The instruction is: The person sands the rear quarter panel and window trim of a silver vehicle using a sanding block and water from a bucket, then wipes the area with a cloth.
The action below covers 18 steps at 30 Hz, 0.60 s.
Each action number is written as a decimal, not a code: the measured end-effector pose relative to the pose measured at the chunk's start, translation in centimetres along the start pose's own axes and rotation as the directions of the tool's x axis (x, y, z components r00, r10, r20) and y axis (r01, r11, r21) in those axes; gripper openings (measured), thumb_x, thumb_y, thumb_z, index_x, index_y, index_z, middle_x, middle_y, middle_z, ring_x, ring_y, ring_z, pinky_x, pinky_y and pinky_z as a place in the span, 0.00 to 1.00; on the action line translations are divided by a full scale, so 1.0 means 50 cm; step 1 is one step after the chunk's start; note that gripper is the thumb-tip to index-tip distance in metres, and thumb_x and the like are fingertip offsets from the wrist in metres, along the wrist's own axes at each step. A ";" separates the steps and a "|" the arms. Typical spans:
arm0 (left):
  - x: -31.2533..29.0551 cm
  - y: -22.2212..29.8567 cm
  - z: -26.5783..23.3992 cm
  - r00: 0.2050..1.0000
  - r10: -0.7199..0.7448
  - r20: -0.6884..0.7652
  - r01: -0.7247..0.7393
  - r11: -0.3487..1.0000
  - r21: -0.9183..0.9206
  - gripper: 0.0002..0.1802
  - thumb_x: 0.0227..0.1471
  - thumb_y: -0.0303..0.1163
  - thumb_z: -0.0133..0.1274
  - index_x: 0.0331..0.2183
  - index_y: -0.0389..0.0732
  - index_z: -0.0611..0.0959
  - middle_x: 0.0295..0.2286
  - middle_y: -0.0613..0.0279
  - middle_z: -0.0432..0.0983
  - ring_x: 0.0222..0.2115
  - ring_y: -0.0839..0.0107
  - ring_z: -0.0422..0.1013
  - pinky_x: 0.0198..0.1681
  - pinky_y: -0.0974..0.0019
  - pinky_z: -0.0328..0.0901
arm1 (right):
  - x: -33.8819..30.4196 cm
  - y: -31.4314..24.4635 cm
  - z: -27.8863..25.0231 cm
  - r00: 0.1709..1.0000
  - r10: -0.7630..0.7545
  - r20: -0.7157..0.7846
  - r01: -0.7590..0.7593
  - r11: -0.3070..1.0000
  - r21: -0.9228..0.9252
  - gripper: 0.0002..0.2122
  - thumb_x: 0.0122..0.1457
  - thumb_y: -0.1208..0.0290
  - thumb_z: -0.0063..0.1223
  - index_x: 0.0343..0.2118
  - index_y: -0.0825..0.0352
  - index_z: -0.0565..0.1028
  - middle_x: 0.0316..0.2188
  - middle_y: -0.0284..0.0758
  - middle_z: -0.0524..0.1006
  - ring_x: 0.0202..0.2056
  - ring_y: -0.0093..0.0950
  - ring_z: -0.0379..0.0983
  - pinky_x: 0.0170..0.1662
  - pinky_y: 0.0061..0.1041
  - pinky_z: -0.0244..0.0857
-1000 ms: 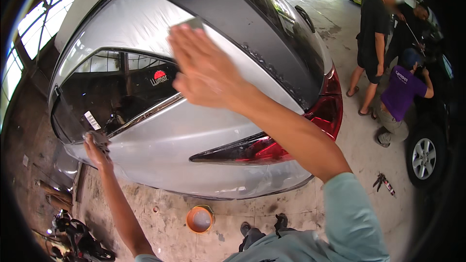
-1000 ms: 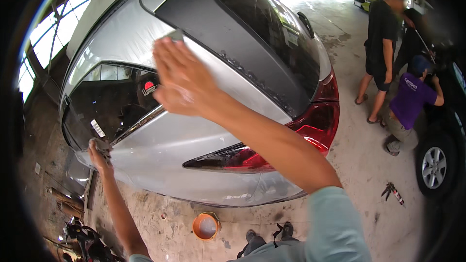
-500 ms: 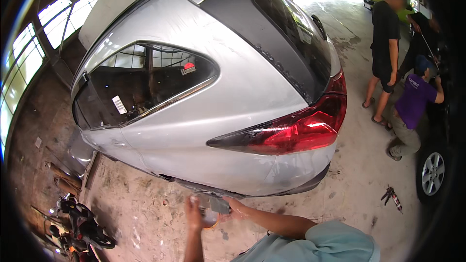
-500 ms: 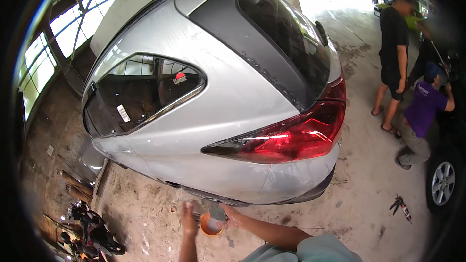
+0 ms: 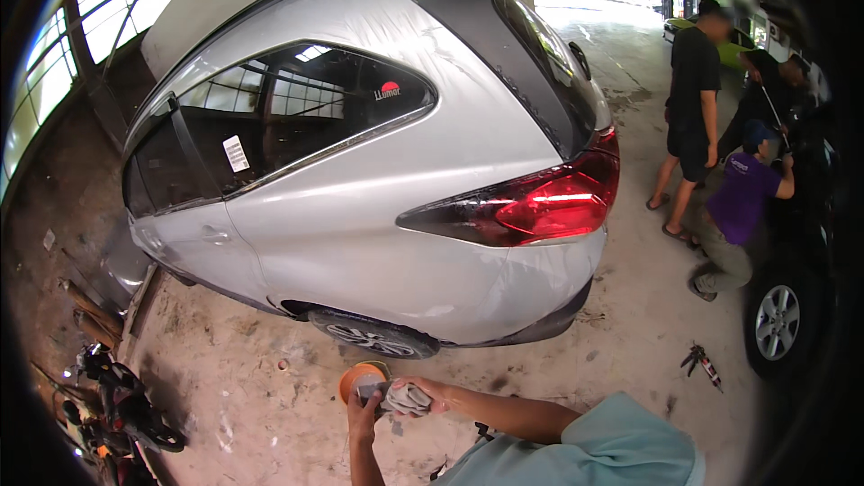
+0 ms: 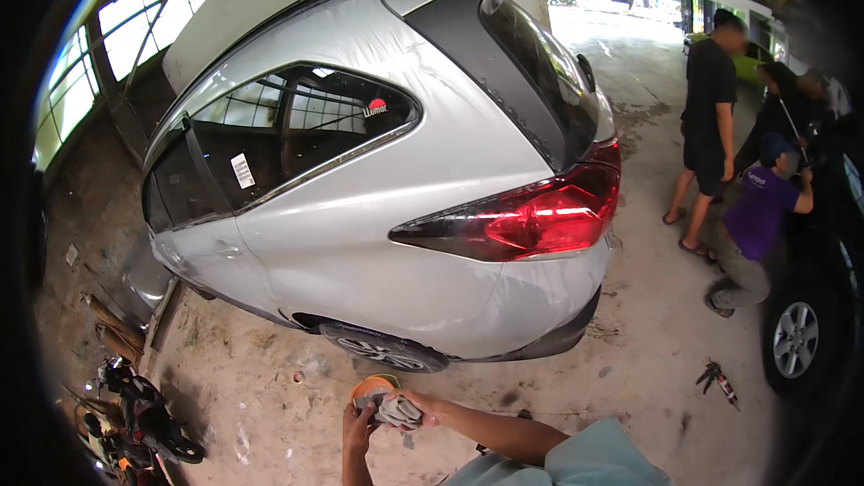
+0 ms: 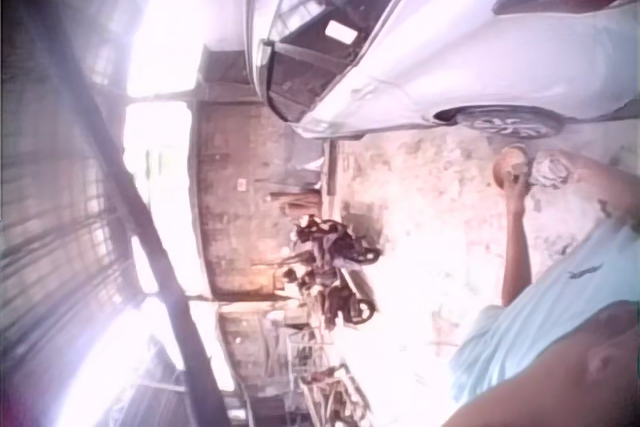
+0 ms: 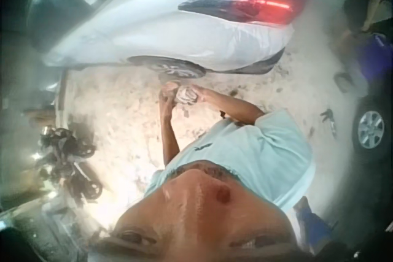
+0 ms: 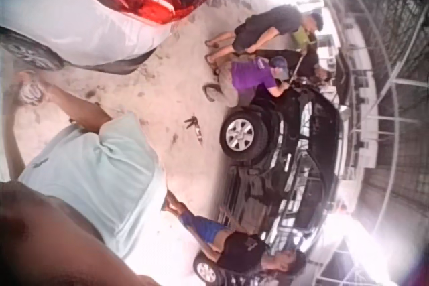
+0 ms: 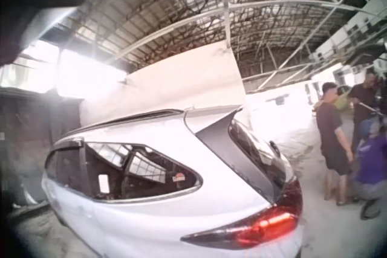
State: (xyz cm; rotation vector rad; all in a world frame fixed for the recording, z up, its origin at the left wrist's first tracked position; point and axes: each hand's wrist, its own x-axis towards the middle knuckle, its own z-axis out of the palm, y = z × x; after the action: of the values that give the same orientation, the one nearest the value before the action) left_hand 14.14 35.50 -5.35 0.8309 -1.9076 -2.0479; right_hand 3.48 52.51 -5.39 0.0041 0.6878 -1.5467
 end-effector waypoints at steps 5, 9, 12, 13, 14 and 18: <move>-0.040 -0.088 -0.069 0.972 -0.183 0.147 0.201 0.972 -0.118 0.17 0.44 0.21 0.62 0.37 0.33 0.75 0.31 0.59 0.75 0.30 0.71 0.73 0.33 0.66 0.71 | -0.011 0.063 -0.001 0.995 0.083 -0.064 -0.089 0.991 -0.102 0.18 0.53 0.53 0.54 0.39 0.62 0.74 0.33 0.34 0.78 0.31 0.28 0.77 0.24 0.20 0.69; -0.080 -0.119 -0.085 0.954 -0.274 0.119 0.297 0.905 -0.305 0.16 0.43 0.20 0.61 0.37 0.36 0.76 0.30 0.60 0.76 0.28 0.70 0.73 0.32 0.65 0.70 | -0.024 0.084 -0.065 0.988 0.092 -0.124 -0.093 0.996 -0.005 0.22 0.53 0.47 0.52 0.40 0.63 0.76 0.36 0.34 0.79 0.31 0.29 0.77 0.25 0.22 0.70; -0.098 -0.139 -0.111 0.938 -0.345 0.030 0.326 0.850 -0.413 0.15 0.45 0.22 0.59 0.37 0.38 0.76 0.30 0.61 0.76 0.30 0.68 0.73 0.35 0.63 0.69 | -0.094 0.084 -0.122 0.979 -0.088 -0.183 0.105 0.991 0.085 0.26 0.56 0.42 0.46 0.44 0.62 0.76 0.39 0.36 0.77 0.34 0.34 0.77 0.25 0.25 0.69; -0.087 -0.160 -0.135 0.938 -0.345 0.018 0.315 0.831 -0.458 0.14 0.45 0.22 0.59 0.37 0.38 0.77 0.30 0.61 0.77 0.31 0.67 0.73 0.36 0.63 0.69 | -0.114 0.077 -0.145 0.971 -0.108 -0.213 0.135 0.984 0.118 0.27 0.57 0.42 0.44 0.46 0.61 0.76 0.40 0.37 0.77 0.35 0.36 0.77 0.26 0.27 0.69; -0.073 -0.203 -0.195 0.946 -0.320 0.054 0.301 0.804 -0.513 0.16 0.47 0.24 0.55 0.42 0.37 0.75 0.35 0.58 0.76 0.37 0.60 0.73 0.41 0.57 0.70 | -0.137 0.062 -0.121 0.965 -0.123 -0.231 0.164 0.972 0.166 0.26 0.57 0.42 0.43 0.43 0.62 0.76 0.40 0.38 0.77 0.36 0.38 0.76 0.28 0.29 0.69; -0.077 -0.138 -0.104 0.902 -0.358 0.242 0.421 0.606 -0.675 0.23 0.49 0.23 0.47 0.49 0.34 0.67 0.46 0.50 0.70 0.50 0.52 0.66 0.49 0.36 0.66 | -0.291 0.063 -0.197 0.903 -0.227 -0.366 0.326 0.915 0.239 0.17 0.60 0.51 0.44 0.32 0.62 0.75 0.35 0.38 0.76 0.41 0.39 0.75 0.35 0.27 0.69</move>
State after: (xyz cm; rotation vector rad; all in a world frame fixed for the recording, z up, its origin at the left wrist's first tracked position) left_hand 21.53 34.04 -11.07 0.9950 -0.7848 -2.8086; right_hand 4.16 70.03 -8.82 0.4163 0.7356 -1.9429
